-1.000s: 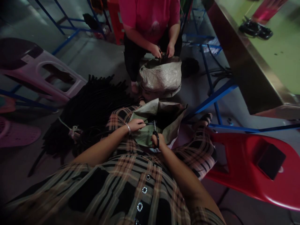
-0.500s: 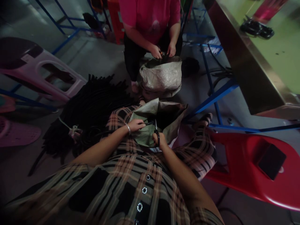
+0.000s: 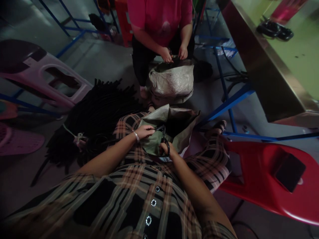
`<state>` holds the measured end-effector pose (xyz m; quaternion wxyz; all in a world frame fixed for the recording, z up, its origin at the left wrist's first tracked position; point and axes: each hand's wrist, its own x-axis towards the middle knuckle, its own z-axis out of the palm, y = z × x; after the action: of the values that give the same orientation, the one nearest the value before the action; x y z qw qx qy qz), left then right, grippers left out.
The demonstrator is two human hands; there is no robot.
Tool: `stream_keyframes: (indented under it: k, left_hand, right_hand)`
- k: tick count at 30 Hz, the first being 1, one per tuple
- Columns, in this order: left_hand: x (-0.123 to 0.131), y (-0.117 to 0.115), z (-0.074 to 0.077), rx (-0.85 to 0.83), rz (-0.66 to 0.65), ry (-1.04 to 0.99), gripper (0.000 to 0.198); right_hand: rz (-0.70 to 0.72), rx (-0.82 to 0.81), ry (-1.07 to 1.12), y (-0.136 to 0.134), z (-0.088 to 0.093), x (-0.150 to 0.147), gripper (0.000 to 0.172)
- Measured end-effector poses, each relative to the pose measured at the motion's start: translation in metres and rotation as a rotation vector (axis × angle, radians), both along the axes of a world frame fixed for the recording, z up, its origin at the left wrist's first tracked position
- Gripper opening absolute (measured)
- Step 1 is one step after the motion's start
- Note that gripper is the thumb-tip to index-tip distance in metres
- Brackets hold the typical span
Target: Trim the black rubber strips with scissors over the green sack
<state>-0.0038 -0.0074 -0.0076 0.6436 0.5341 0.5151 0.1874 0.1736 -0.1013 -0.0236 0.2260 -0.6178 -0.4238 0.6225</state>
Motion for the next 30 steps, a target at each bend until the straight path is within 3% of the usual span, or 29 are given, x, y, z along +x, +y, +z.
stream_keyframes:
  k: [13,30]
  left_hand:
    - [0.009,-0.009,0.005,0.062,-0.055,0.056,0.029]
    - [0.011,-0.007,0.006,0.151,-0.122,0.126,0.024]
  right_hand:
    - [0.013,-0.048,-0.012,0.000,0.006,-0.002,0.020]
    - [0.067,0.063,-0.137,0.001,0.014,0.002,0.023]
